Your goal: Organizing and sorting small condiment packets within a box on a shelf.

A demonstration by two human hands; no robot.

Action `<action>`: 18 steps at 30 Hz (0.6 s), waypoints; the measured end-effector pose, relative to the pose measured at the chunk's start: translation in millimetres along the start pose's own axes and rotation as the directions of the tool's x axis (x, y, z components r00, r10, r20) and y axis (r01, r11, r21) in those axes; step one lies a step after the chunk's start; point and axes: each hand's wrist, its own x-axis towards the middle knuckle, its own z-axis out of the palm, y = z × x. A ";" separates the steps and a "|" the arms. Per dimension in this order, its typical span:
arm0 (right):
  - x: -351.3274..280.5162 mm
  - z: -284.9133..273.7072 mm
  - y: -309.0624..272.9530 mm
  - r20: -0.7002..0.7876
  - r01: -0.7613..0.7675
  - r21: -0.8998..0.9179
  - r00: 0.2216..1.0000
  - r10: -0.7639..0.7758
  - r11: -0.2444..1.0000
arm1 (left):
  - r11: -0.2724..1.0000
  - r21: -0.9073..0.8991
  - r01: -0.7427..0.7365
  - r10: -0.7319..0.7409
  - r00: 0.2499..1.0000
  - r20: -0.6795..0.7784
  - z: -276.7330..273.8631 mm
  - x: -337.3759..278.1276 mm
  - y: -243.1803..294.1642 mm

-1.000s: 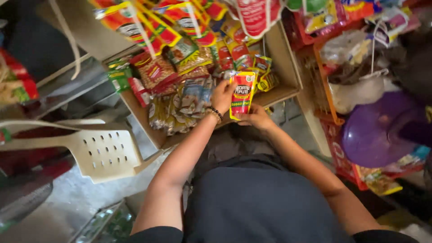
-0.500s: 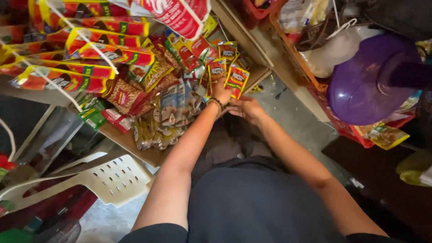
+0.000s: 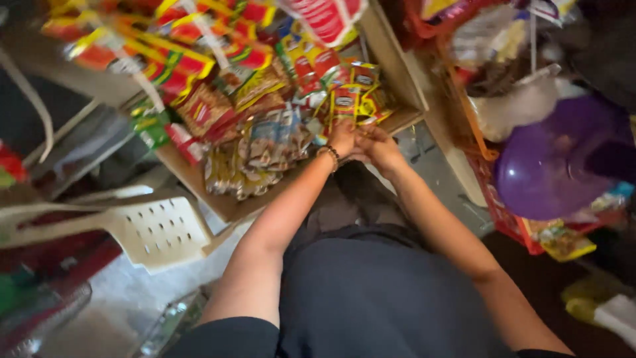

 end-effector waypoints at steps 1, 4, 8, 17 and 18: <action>1.0 8.1 -4.6 0.025 -0.013 -0.022 1.000 0.013 1.000 | 1.000 -0.024 -0.002 0.002 1.000 -0.026 -3.6 10.5 -18.3; 10.1 35.6 -25.7 0.059 0.036 -0.150 0.998 -0.028 0.988 | 0.928 -0.071 -0.366 0.363 0.931 -0.045 -17.7 21.3 -29.4; 23.6 83.4 -52.8 0.145 0.220 -0.387 0.974 -0.176 0.896 | 0.830 -0.222 -0.512 0.442 0.846 -0.298 -58.6 -36.3 34.8; 24.0 209.9 -121.6 0.497 0.661 -0.601 0.749 -0.437 0.450 | 0.645 -0.125 -0.754 0.558 0.576 -0.597 -151.4 -82.2 115.4; 23.4 223.3 -127.7 0.488 0.680 -0.642 0.718 -0.495 0.353 | 0.648 -0.145 -0.748 0.510 0.567 -0.646 -162.2 -82.6 123.4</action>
